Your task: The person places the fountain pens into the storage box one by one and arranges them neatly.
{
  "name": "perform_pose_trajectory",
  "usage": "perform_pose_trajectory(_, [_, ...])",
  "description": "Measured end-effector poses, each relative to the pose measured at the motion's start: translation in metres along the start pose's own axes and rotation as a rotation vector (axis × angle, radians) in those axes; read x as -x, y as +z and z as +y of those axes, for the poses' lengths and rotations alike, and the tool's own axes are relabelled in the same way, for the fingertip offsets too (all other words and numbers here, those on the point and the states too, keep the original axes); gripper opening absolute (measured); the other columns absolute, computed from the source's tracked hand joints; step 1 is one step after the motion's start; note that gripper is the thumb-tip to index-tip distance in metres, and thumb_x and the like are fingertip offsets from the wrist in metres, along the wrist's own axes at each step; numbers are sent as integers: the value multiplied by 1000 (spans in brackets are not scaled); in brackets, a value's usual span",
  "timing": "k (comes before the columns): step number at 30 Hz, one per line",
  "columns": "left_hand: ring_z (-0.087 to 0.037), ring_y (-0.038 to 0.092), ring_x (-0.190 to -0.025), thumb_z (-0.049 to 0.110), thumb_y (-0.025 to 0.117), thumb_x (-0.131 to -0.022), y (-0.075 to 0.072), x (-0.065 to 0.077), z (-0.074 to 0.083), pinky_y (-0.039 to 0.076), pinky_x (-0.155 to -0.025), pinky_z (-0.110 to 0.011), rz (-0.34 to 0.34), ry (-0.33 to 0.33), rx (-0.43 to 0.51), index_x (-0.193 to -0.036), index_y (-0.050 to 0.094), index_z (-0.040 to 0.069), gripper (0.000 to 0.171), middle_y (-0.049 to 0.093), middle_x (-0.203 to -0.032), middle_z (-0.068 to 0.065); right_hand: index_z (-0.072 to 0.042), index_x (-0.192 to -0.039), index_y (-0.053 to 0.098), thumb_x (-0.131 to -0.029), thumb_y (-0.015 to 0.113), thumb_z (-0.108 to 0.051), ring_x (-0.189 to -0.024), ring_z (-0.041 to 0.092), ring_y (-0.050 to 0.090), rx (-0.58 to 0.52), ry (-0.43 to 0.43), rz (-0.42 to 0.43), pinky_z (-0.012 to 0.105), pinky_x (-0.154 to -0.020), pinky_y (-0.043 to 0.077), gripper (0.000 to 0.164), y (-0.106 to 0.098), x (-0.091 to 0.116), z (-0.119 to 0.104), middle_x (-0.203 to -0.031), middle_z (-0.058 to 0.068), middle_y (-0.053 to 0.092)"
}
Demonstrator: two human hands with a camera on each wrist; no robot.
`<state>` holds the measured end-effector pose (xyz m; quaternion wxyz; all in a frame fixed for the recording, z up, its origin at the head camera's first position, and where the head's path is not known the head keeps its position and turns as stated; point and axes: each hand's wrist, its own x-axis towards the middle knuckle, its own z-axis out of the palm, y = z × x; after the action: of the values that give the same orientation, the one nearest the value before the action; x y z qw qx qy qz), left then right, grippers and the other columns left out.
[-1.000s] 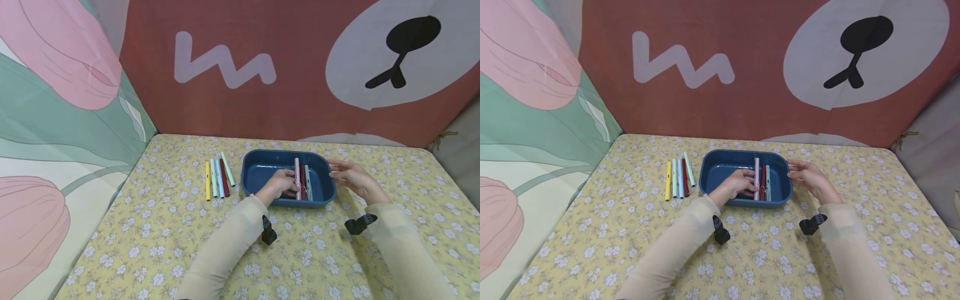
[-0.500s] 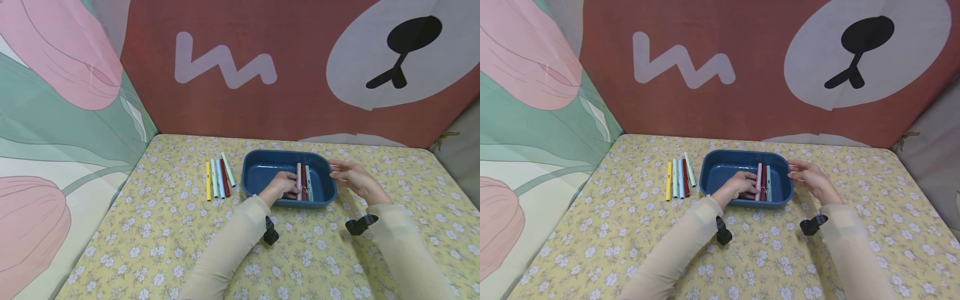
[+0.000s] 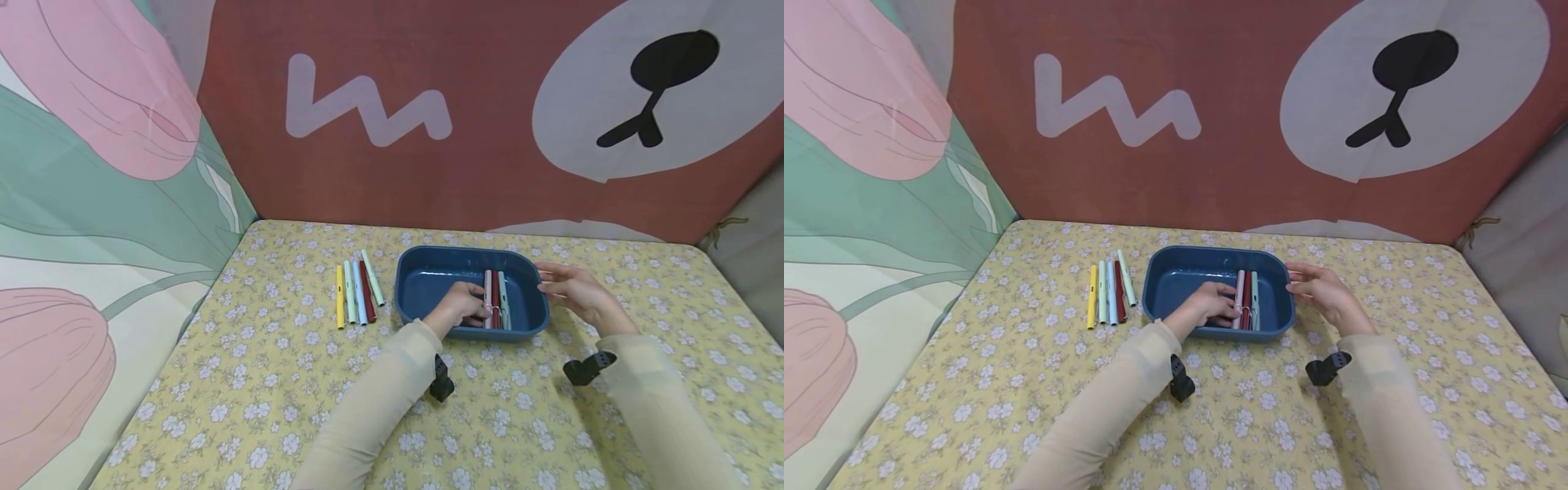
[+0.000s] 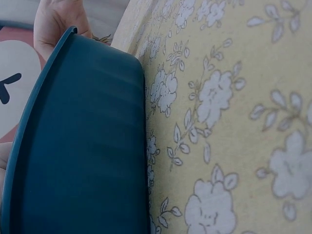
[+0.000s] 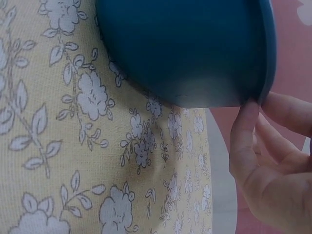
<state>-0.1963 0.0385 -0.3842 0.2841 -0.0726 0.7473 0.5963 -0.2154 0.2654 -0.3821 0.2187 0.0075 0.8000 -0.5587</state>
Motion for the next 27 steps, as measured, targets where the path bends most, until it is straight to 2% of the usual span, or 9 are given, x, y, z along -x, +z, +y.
perform_pose_trajectory(1, [-33,67,-101,-7,64,-86,0,-1,0,62,-78,-35,2,1,1,-132,55,4,47,64,-116,-16,-6,-153,18,-98,53,-18,-90,-14,54,0,0,1,12,-81,52,66,0,0,0,-153,21,22])
perform_pose_trajectory(2, [-33,68,-99,-7,64,-86,2,-9,-5,62,-75,-34,6,8,3,-131,56,4,47,65,-112,-15,-6,-153,18,-98,53,-18,-90,-15,54,0,-1,0,12,-81,52,66,0,0,0,-153,21,22])
perform_pose_trajectory(7, [-34,68,-98,-9,61,-87,3,-10,-6,62,-74,-34,11,12,-23,-130,57,2,45,66,-106,-16,-5,-153,17,-99,53,-18,-90,-15,54,5,1,1,11,-81,51,67,0,0,1,-154,24,20])
perform_pose_trajectory(18, [-36,68,-97,-12,59,-87,4,-11,-6,62,-74,-34,24,11,-7,-128,57,-1,42,63,-115,-19,-4,-153,16,-99,52,-17,-90,-15,53,5,0,-1,11,-81,51,67,0,0,-1,-154,23,20])
perform_pose_trajectory(24, [-35,69,-96,-13,63,-82,4,-11,-7,63,-72,-33,19,6,7,-126,58,-1,46,68,-103,-20,-4,-153,16,-99,52,-17,-90,-15,54,0,5,-6,11,-81,51,67,0,0,-1,-154,24,19])
perform_pose_trajectory(27, [-32,70,-89,-12,64,-82,3,-10,-7,63,-70,-33,20,17,15,-126,57,-1,46,69,-97,-20,-4,-153,15,-99,51,-16,-91,-15,53,-4,6,-11,10,-81,51,66,0,0,-1,-155,25,18])
